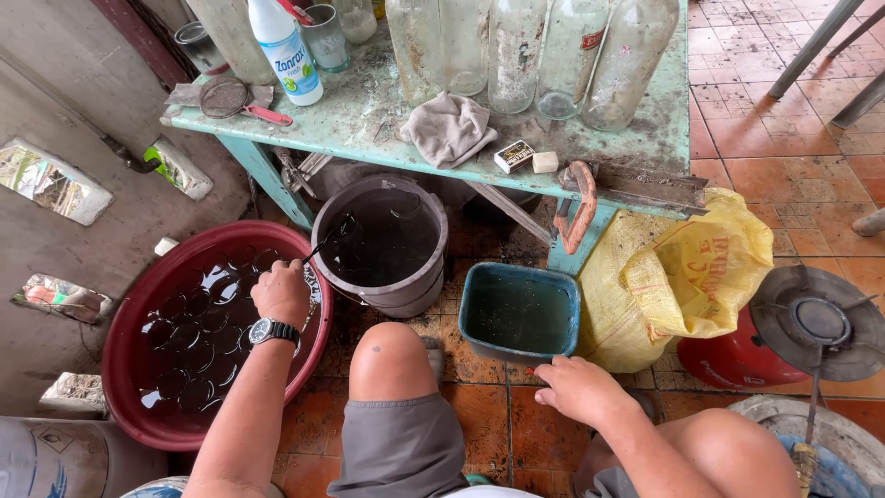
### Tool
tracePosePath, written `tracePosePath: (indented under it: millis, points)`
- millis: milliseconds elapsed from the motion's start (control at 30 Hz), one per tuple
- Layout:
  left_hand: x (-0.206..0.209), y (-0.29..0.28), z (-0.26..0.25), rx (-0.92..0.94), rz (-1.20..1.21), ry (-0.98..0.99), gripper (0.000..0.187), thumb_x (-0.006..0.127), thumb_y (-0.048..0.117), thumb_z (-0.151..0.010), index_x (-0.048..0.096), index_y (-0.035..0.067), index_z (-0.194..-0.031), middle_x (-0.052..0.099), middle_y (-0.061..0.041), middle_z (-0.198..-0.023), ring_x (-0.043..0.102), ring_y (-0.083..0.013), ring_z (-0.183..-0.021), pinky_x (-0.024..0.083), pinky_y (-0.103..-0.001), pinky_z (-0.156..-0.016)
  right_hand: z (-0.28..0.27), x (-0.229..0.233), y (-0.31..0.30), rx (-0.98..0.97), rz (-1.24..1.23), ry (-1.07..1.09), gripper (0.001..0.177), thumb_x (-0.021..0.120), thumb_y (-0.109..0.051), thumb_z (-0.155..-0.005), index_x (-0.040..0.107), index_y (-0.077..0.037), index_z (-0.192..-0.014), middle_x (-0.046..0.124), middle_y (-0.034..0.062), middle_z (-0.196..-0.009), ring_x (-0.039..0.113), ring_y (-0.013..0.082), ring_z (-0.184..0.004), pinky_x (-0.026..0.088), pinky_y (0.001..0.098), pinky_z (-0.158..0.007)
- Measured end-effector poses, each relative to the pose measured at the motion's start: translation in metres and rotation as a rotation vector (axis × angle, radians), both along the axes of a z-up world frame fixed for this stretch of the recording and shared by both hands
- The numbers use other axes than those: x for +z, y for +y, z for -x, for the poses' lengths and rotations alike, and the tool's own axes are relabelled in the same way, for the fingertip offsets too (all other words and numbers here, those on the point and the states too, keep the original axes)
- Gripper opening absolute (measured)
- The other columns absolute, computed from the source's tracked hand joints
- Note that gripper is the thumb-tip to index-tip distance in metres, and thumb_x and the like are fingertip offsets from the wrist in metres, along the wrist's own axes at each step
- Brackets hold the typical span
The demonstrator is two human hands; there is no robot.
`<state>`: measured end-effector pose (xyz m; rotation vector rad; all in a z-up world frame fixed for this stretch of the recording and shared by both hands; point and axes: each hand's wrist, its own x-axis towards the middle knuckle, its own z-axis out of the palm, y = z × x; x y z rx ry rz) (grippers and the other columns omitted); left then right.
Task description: Cutting glass bottles by scoring a line around the circumference, heating the line with a hot wire, and then dipping the bottle in water to cause a clean break.
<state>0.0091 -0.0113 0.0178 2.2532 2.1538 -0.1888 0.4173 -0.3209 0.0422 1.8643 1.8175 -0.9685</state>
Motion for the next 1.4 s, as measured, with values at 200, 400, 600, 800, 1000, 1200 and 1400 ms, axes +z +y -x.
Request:
tracePosePath:
  millis: [200, 400, 600, 800, 1000, 1200, 1400]
  points:
    - [-0.001, -0.004, 0.001, 0.005, 0.011, -0.006, 0.045, 0.042, 0.001, -0.094, 0.063, 0.017, -0.13, 0.064, -0.014, -0.121, 0.063, -0.0391, -0.11, 0.052, -0.051, -0.088, -0.001, -0.004, -0.002, 0.007, -0.007, -0.008, 0.045, 0.054, -0.042, -0.106, 0.049, -0.021, -0.145, 0.057, 0.0089, -0.13, 0.056, 0.0311, -0.119, 0.048, 0.0457, -0.097]
    - [-0.003, -0.004, -0.005, -0.042, 0.008, 0.016, 0.041, 0.05, 0.002, -0.089, 0.066, 0.014, -0.125, 0.066, -0.016, -0.118, 0.066, -0.0416, -0.106, 0.057, -0.052, -0.083, -0.001, -0.006, -0.003, 0.008, -0.026, -0.002, 0.043, 0.055, -0.041, -0.105, 0.052, -0.02, -0.142, 0.059, 0.0087, -0.125, 0.057, 0.0312, -0.116, 0.049, 0.0462, -0.095]
    - [-0.017, 0.01, -0.012, -0.037, 0.039, 0.012, 0.037, 0.043, 0.004, -0.093, 0.071, 0.012, -0.116, 0.066, -0.018, -0.118, 0.065, -0.0424, -0.109, 0.054, -0.053, -0.087, -0.002, -0.011, -0.003, 0.017, -0.042, -0.002, 0.043, 0.055, -0.042, -0.105, 0.052, -0.02, -0.142, 0.059, 0.0085, -0.124, 0.057, 0.0323, -0.115, 0.048, 0.0468, -0.094]
    - [-0.024, 0.034, -0.02, -0.024, 0.07, 0.107, 0.042, 0.043, 0.005, -0.095, 0.074, 0.014, -0.122, 0.069, -0.013, -0.119, 0.066, -0.0347, -0.112, 0.053, -0.046, -0.091, 0.001, -0.005, 0.002, 0.012, 0.004, -0.008, 0.049, 0.054, -0.043, -0.105, 0.047, -0.02, -0.149, 0.057, 0.0093, -0.13, 0.055, 0.0319, -0.12, 0.049, 0.0464, -0.097]
    - [0.0, 0.038, -0.033, 0.002, 0.175, 0.123, 0.04, 0.048, -0.002, -0.089, 0.078, 0.012, -0.112, 0.077, -0.013, -0.11, 0.074, -0.0319, -0.104, 0.062, -0.041, -0.082, 0.002, -0.005, 0.003, 0.025, -0.008, -0.003, 0.041, 0.055, -0.043, -0.105, 0.053, -0.019, -0.138, 0.059, 0.0086, -0.122, 0.056, 0.0302, -0.113, 0.05, 0.0466, -0.091]
    - [-0.001, 0.052, -0.041, -0.002, 0.214, 0.156, 0.041, 0.048, -0.001, -0.087, 0.077, 0.013, -0.111, 0.078, -0.009, -0.105, 0.075, -0.031, -0.096, 0.062, -0.042, -0.075, 0.004, -0.007, 0.005, 0.035, -0.016, 0.01, 0.035, 0.056, -0.042, -0.105, 0.056, -0.02, -0.132, 0.058, 0.0071, -0.117, 0.056, 0.0283, -0.109, 0.05, 0.0456, -0.087]
    - [0.021, 0.058, -0.05, 0.151, 0.334, -0.044, 0.045, 0.042, 0.001, -0.091, 0.072, 0.012, -0.124, 0.074, -0.016, -0.118, 0.072, -0.0372, -0.104, 0.06, -0.047, -0.083, 0.005, -0.009, 0.007, 0.031, -0.018, 0.024, 0.034, 0.056, -0.043, -0.105, 0.056, -0.02, -0.129, 0.058, 0.0071, -0.115, 0.055, 0.0296, -0.109, 0.049, 0.0466, -0.087]
